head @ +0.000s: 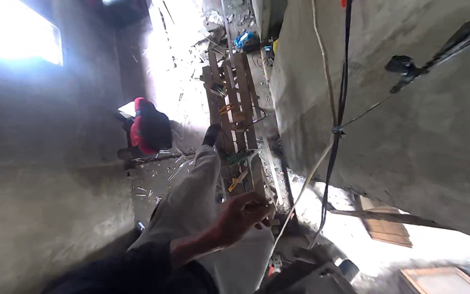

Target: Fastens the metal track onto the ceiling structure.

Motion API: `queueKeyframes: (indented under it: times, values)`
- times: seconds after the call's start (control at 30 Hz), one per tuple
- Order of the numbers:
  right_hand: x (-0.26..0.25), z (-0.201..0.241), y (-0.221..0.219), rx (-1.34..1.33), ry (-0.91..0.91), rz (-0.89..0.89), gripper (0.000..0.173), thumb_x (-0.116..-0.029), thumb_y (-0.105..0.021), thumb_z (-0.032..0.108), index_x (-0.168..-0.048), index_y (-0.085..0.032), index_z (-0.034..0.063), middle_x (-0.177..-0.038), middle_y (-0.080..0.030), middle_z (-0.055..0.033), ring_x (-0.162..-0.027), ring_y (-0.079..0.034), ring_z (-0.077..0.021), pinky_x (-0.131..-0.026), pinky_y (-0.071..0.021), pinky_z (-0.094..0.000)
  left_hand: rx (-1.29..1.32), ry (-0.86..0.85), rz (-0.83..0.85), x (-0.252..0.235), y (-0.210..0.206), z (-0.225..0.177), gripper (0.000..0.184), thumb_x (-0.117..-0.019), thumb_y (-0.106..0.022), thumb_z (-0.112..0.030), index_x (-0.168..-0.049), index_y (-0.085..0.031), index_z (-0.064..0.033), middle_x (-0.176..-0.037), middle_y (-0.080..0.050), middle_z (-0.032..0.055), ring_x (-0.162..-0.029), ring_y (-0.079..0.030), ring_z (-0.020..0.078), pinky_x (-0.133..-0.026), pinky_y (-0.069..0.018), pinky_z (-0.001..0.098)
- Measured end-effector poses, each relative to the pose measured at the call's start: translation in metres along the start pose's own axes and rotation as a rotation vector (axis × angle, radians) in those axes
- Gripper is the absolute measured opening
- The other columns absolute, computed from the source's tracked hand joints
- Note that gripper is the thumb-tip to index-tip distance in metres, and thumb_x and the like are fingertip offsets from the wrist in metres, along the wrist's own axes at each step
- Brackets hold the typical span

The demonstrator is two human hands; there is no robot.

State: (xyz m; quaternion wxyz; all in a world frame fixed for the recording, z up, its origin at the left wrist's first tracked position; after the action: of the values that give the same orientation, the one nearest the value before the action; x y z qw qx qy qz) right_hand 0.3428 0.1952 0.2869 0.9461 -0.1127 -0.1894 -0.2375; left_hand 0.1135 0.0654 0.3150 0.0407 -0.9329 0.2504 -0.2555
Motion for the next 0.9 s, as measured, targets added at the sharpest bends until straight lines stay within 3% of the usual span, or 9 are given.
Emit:
queueKeyframes:
  times: [0.03, 0.17, 0.3, 0.37, 0.47, 0.57, 0.63, 0.8, 0.9]
  values:
    - [-0.006, 0.008, 0.001, -0.036, 0.034, 0.007, 0.035, -0.1055, -0.053, 0.043, -0.133, -0.058, 0.0213, -0.115, -0.07, 0.0086, -0.104, -0.068, -0.0057, -0.091, -0.0574, -0.0304, -0.01, -0.033, 0.028, 0.002, -0.007, -0.014, 0.017, -0.1042, -0.056, -0.01, -0.113, -0.064, 0.0014, -0.098, -0.072, 0.0075, -0.083, -0.074, 0.0177, -0.075, -0.0648, 0.0347]
    - [-0.019, 0.02, 0.004, -0.132, 0.185, -0.05, 0.027, -0.1034, -0.06, 0.034, -0.13, -0.061, 0.0272, -0.115, -0.072, 0.01, -0.103, -0.069, -0.0057, -0.089, -0.0588, -0.0281, -0.032, -0.193, 0.179, -0.004, -0.029, -0.059, 0.016, -0.1042, -0.054, -0.006, -0.113, -0.063, 0.0045, -0.101, -0.072, 0.0086, -0.088, -0.074, 0.0173, -0.079, -0.0647, 0.0349]
    - [-0.057, 0.034, -0.046, -0.404, 0.286, -0.129, 0.033, -0.1006, -0.065, 0.028, -0.133, -0.064, 0.0326, -0.119, -0.073, 0.0087, -0.102, -0.07, -0.0052, -0.088, -0.06, -0.0256, -0.011, -0.365, 0.435, -0.057, -0.055, -0.093, 0.014, -0.1033, -0.056, -0.005, -0.113, -0.063, 0.0031, -0.105, -0.072, 0.0077, -0.095, -0.073, 0.0173, -0.088, -0.0628, 0.0381]
    - [-0.089, 0.042, -0.08, -0.519, 0.377, -0.212, 0.03, -0.1024, -0.062, 0.028, -0.132, -0.065, 0.0307, -0.113, -0.073, 0.0077, -0.091, -0.07, -0.0027, -0.078, -0.0604, -0.0224, 0.016, -0.399, 0.581, -0.09, -0.068, -0.107, 0.014, -0.1034, -0.056, -0.006, -0.113, -0.063, -0.0007, -0.106, -0.072, 0.0092, -0.099, -0.072, 0.0194, -0.091, -0.0613, 0.0393]
    - [-0.126, 0.05, -0.119, -0.504, 0.463, -0.475, 0.031, -0.0951, -0.072, 0.037, -0.12, -0.066, 0.0198, -0.092, -0.072, 0.0059, -0.069, -0.065, -0.0008, -0.061, -0.0568, -0.0194, 0.006, -0.33, 0.741, -0.118, -0.079, -0.123, 0.012, -0.103, -0.057, -0.01, -0.111, -0.066, -0.0073, -0.102, -0.072, 0.0103, -0.097, -0.073, 0.0234, -0.09, -0.0616, 0.0429]
    - [-0.151, 0.054, -0.142, -0.419, 0.413, -0.752, 0.042, -0.0764, -0.084, 0.054, -0.096, -0.069, 0.0201, -0.074, -0.067, 0.0128, -0.061, -0.06, 0.0035, -0.056, -0.0536, -0.0171, -0.049, -0.276, 0.895, -0.134, -0.086, -0.141, 0.012, -0.1026, -0.059, -0.01, -0.111, -0.066, -0.0083, -0.103, -0.073, 0.012, -0.094, -0.075, 0.0278, -0.088, -0.0635, 0.0469]
    - [-0.161, 0.056, -0.157, -0.445, 0.408, -0.858, 0.043, -0.0694, -0.088, 0.055, -0.088, -0.07, 0.0209, -0.07, -0.065, 0.014, -0.061, -0.059, 0.0049, -0.057, -0.0523, -0.0162, -0.11, -0.259, 0.997, -0.139, -0.088, -0.15, 0.012, -0.1031, -0.057, -0.009, -0.111, -0.065, -0.0063, -0.103, -0.073, 0.0145, -0.094, -0.075, 0.0306, -0.087, -0.064, 0.049]
    - [-0.167, 0.068, -0.182, -0.522, 0.446, -1.014, 0.051, -0.0681, -0.088, 0.058, -0.089, -0.07, 0.015, -0.072, -0.066, 0.0105, -0.061, -0.059, 0.0027, -0.059, -0.0525, -0.018, -0.215, -0.25, 1.146, -0.133, -0.098, -0.167, 0.011, -0.1013, -0.057, -0.003, -0.108, -0.065, -0.0027, -0.1, -0.074, 0.015, -0.093, -0.075, 0.0306, -0.088, -0.0636, 0.0475]
    - [-0.161, 0.071, -0.193, -0.525, 0.487, -1.074, 0.046, -0.0707, -0.088, 0.055, -0.089, -0.071, 0.0162, -0.071, -0.066, 0.0109, -0.061, -0.06, 0.0026, -0.058, -0.0529, -0.0182, -0.302, -0.284, 1.22, -0.127, -0.102, -0.175, 0.011, -0.1007, -0.058, -0.003, -0.107, -0.065, 0.0028, -0.098, -0.074, 0.0158, -0.092, -0.075, 0.0306, -0.086, -0.0644, 0.0471]
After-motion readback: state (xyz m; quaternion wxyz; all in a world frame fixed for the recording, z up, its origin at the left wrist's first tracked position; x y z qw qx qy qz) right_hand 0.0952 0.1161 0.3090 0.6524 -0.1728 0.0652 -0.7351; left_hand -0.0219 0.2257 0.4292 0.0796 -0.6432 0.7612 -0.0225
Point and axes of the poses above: each hand's wrist, its own x-axis away from the middle knuckle, its own y-axis out of the back of the hand, z = x × y, the point moved 1 cm from there along -x, towards the middle knuckle
